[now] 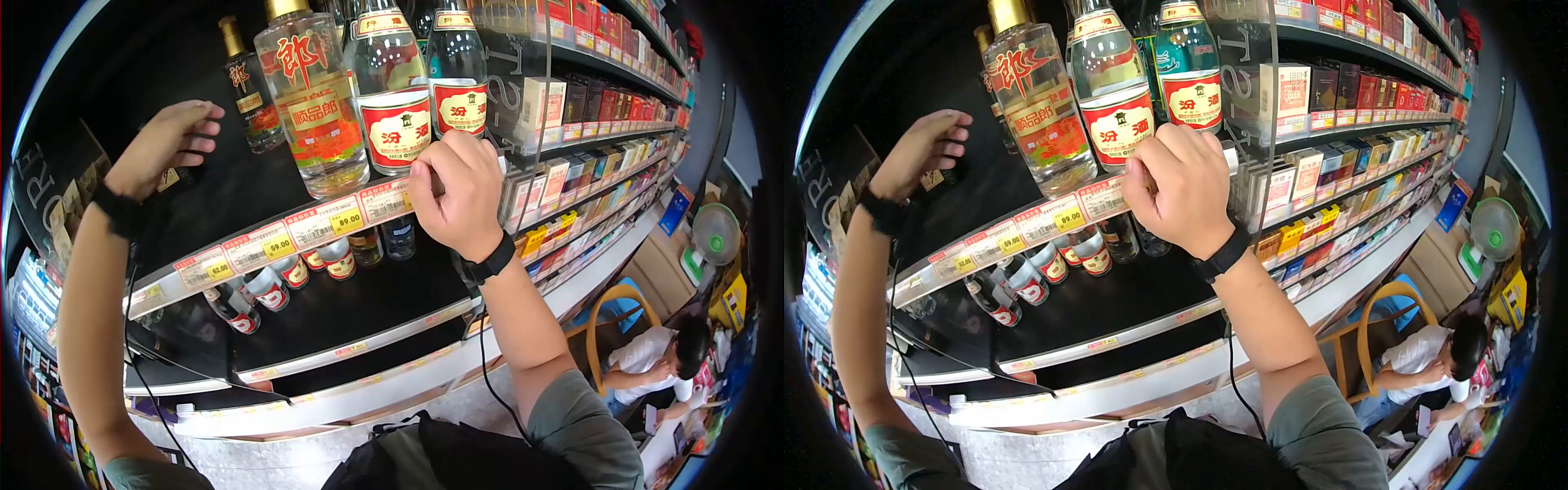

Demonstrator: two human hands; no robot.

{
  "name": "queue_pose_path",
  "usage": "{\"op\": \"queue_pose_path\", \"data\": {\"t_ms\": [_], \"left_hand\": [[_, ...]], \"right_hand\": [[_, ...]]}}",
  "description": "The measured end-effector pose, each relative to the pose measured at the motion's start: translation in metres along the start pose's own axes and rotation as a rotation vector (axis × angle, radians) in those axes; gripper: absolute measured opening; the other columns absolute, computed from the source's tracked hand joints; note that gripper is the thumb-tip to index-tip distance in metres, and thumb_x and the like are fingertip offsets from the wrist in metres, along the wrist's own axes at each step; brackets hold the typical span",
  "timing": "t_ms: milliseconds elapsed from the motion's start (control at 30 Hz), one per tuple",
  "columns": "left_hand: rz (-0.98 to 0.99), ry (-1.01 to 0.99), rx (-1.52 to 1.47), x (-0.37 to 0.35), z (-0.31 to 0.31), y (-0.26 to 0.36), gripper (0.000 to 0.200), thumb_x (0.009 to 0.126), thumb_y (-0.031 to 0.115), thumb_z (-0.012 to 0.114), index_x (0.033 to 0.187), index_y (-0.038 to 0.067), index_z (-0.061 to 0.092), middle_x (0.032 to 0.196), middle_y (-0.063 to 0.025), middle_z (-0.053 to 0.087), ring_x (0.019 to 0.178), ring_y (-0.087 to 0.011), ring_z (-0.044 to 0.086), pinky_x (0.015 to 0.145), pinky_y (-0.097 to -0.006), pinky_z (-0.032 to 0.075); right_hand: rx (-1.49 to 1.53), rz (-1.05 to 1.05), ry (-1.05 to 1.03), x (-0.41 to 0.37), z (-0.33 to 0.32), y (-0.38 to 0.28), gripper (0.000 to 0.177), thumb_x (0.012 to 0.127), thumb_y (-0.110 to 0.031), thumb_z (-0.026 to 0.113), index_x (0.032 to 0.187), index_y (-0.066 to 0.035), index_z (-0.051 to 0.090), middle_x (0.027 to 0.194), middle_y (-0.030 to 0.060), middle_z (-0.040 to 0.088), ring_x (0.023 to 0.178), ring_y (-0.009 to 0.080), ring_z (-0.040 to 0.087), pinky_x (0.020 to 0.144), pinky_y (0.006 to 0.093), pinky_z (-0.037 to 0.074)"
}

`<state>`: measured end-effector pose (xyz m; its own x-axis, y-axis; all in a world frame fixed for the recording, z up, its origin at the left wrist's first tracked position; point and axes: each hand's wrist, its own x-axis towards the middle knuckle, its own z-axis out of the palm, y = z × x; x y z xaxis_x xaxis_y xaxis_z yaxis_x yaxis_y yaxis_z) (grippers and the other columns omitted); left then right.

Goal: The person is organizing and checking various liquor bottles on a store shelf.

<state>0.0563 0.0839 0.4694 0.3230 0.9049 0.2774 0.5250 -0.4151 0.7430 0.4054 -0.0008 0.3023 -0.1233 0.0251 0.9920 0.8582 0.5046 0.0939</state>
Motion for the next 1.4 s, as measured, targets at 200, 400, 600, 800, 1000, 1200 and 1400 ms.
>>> {"op": "queue_pose_path", "data": {"t_ms": [200, 400, 600, 800, 1000, 1200, 1400], "left_hand": [[0.208, 0.027, -0.178, -0.071, -0.020, -0.013, 0.033, 0.110, 0.033, 0.056, 0.128, 0.007, 0.068, 0.092, 0.0060, 0.060, 0.082, -0.0036, 0.059, 0.073, -0.0194, 0.045], [0.358, 0.548, 0.203, -0.165, -0.002, -0.029, 0.034, 0.114, 0.032, 0.045, 0.121, 0.005, 0.064, 0.088, -0.0004, 0.053, 0.081, -0.0100, 0.056, 0.076, -0.0225, 0.043], [0.820, 0.362, -0.074, -0.249, 0.041, -0.068, 0.023, 0.112, 0.027, 0.051, 0.099, 0.011, 0.063, 0.074, 0.0001, 0.056, 0.062, -0.0113, 0.057, 0.060, -0.0262, 0.043], [0.569, 0.237, -0.270, -0.277, 0.129, -0.137, 0.028, 0.105, 0.023, 0.064, 0.083, 0.007, 0.067, 0.067, -0.0014, 0.066, 0.056, -0.0133, 0.064, 0.057, -0.0276, 0.050], [0.088, 0.325, -0.690, -0.305, 0.185, -0.219, 0.022, 0.109, 0.020, 0.062, 0.104, -0.001, 0.067, 0.075, -0.0061, 0.065, 0.068, -0.0140, 0.064, 0.067, -0.0279, 0.051], [-0.007, 0.375, -0.714, -0.326, 0.172, -0.249, 0.023, 0.110, 0.021, 0.061, 0.104, 0.000, 0.066, 0.075, -0.0056, 0.063, 0.068, -0.0134, 0.061, 0.067, -0.0279, 0.049], [0.002, 0.341, -0.796, -0.318, 0.176, -0.261, 0.022, 0.111, 0.021, 0.059, 0.104, 0.001, 0.066, 0.077, -0.0053, 0.063, 0.070, -0.0132, 0.060, 0.070, -0.0276, 0.049]], "right_hand": [[0.097, 0.020, 0.007, -0.008, -0.008, -0.004, 0.010, 0.086, -0.009, 0.071, 0.096, -0.007, 0.069, 0.097, 0.0107, 0.062, 0.093, 0.0332, 0.062, 0.083, 0.0425, 0.047], [0.347, -0.024, -0.016, -0.081, -0.032, -0.052, 0.016, 0.084, -0.006, 0.073, 0.099, -0.005, 0.069, 0.105, 0.0120, 0.061, 0.099, 0.0361, 0.063, 0.087, 0.0464, 0.051], [0.490, 0.403, -0.417, -0.129, 0.045, -0.045, 0.026, 0.090, -0.008, 0.071, 0.114, -0.003, 0.064, 0.115, 0.0201, 0.063, 0.093, 0.0386, 0.067, 0.081, 0.0435, 0.056], [0.440, 0.597, -0.577, -0.114, 0.106, -0.020, 0.045, 0.095, -0.013, 0.071, 0.134, 0.004, 0.055, 0.108, 0.0238, 0.065, 0.071, 0.0342, 0.064, 0.071, 0.0454, 0.053], [0.349, 0.226, -0.423, -0.104, 0.152, -0.005, 0.017, 0.101, -0.014, 0.064, 0.111, -0.001, 0.069, 0.093, 0.0140, 0.073, 0.080, 0.0265, 0.072, 0.074, 0.0396, 0.056], [0.356, 0.526, -0.670, -0.108, 0.176, -0.010, 0.013, 0.103, -0.013, 0.062, 0.109, -0.004, 0.070, 0.091, 0.0094, 0.075, 0.084, 0.0196, 0.074, 0.076, 0.0367, 0.057], [0.051, 0.394, -0.640, -0.117, 0.186, 0.002, 0.018, 0.100, -0.022, 0.066, 0.106, -0.006, 0.069, 0.107, 0.0169, 0.071, 0.108, 0.0356, 0.068, 0.092, 0.0461, 0.052]]}}
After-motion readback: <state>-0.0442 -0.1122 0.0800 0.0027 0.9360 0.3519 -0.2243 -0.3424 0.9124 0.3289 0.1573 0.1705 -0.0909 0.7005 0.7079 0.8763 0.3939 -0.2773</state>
